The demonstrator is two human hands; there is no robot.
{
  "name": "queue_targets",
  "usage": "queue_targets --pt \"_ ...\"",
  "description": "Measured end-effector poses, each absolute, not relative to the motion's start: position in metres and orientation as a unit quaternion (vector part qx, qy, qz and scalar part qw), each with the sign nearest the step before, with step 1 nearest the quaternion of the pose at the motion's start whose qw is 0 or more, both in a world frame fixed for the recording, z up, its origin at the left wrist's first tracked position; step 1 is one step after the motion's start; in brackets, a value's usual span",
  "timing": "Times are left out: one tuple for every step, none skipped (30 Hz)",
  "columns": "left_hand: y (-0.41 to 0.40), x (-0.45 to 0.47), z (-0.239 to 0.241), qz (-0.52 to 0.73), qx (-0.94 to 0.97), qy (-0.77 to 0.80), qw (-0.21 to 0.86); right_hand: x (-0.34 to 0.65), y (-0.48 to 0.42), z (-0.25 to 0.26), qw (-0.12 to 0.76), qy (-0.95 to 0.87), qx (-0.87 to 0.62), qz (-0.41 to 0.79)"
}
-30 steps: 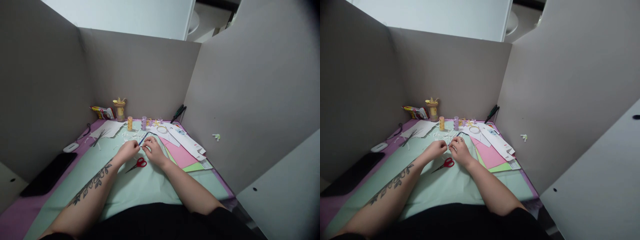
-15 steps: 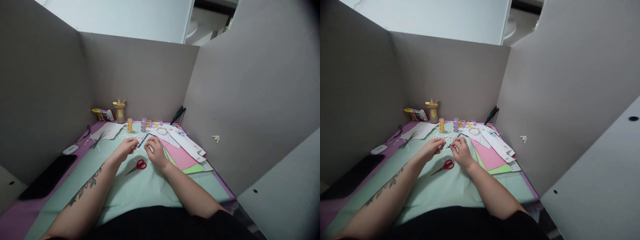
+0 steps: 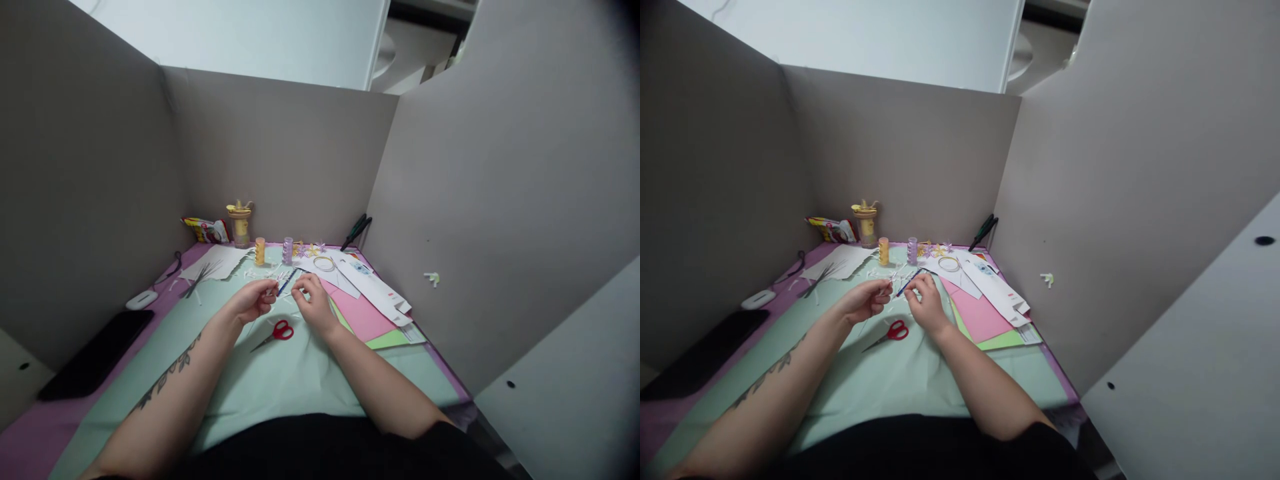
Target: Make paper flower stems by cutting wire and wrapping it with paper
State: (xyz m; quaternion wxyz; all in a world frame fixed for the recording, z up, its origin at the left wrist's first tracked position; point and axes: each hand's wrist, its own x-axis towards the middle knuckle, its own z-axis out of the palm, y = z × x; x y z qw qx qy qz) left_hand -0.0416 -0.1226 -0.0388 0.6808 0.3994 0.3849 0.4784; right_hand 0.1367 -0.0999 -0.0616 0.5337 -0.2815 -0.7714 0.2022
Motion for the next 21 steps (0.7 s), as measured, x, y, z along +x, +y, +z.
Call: queue_targets --pt "-0.123 -0.041 -0.039 0.478 0.398 0.384 0.682 0.137 -0.100 -0.061 0.534 -0.771 -0.280 0.204" --pt "-0.123 -0.041 -0.039 0.479 0.398 0.383 0.683 0.136 -0.100 -0.061 0.534 -0.771 -0.280 0.204" --pt "-0.123 -0.041 -0.038 0.479 0.398 0.384 0.682 0.136 -0.100 -0.061 0.534 -0.771 -0.280 0.205" --pt "-0.123 -0.041 -0.038 0.479 0.400 0.386 0.679 0.136 -0.100 -0.062 0.535 -0.771 -0.280 0.205" --pt "-0.123 -0.040 -0.038 0.480 0.402 0.389 0.676 0.136 -0.100 -0.062 0.534 -0.771 -0.280 0.206" --pt "-0.124 -0.040 -0.037 0.481 0.406 0.392 0.671 0.136 -0.100 -0.062 0.533 -0.772 -0.279 0.207" --pt "-0.124 -0.040 -0.037 0.482 0.410 0.397 0.665 0.136 -0.100 -0.062 0.532 -0.772 -0.278 0.207" --pt "-0.125 -0.039 -0.036 0.482 0.415 0.403 0.658 0.135 -0.100 -0.063 0.531 -0.773 -0.277 0.209" --pt "-0.125 -0.039 -0.036 0.483 0.421 0.409 0.650 0.135 -0.099 -0.063 0.531 -0.773 -0.276 0.210" --pt "-0.126 -0.038 -0.035 0.484 0.427 0.417 0.640 0.135 -0.099 -0.063 0.530 -0.773 -0.276 0.211" --pt "-0.127 -0.037 -0.034 0.485 0.435 0.425 0.629 0.135 -0.099 -0.063 0.529 -0.773 -0.278 0.213" --pt "-0.127 -0.037 -0.034 0.487 0.443 0.434 0.616 0.134 -0.099 -0.063 0.528 -0.771 -0.281 0.216" --pt "-0.128 -0.036 -0.033 0.490 0.451 0.444 0.600 0.134 -0.099 -0.064 0.527 -0.770 -0.286 0.220" --pt "-0.128 -0.035 -0.033 0.495 0.459 0.455 0.581 0.134 -0.099 -0.064 0.525 -0.767 -0.290 0.226" --pt "-0.128 -0.035 -0.033 0.500 0.466 0.468 0.560 0.134 -0.098 -0.064 0.524 -0.764 -0.296 0.234" --pt "-0.128 -0.034 -0.033 0.505 0.473 0.480 0.539 0.135 -0.098 -0.064 0.524 -0.758 -0.304 0.242" --pt "-0.128 -0.033 -0.033 0.512 0.476 0.491 0.520 0.135 -0.097 -0.064 0.527 -0.750 -0.313 0.250" --pt "-0.128 -0.032 -0.033 0.518 0.483 0.501 0.497 0.136 -0.096 -0.064 0.531 -0.739 -0.323 0.258" --pt "-0.129 -0.031 -0.034 0.523 0.497 0.513 0.465 0.137 -0.094 -0.064 0.538 -0.728 -0.333 0.265" --pt "-0.129 -0.029 -0.034 0.524 0.520 0.525 0.423 0.137 -0.093 -0.064 0.544 -0.717 -0.341 0.273" --pt "-0.129 -0.028 -0.035 0.520 0.547 0.537 0.376 0.138 -0.092 -0.065 0.548 -0.707 -0.347 0.282"
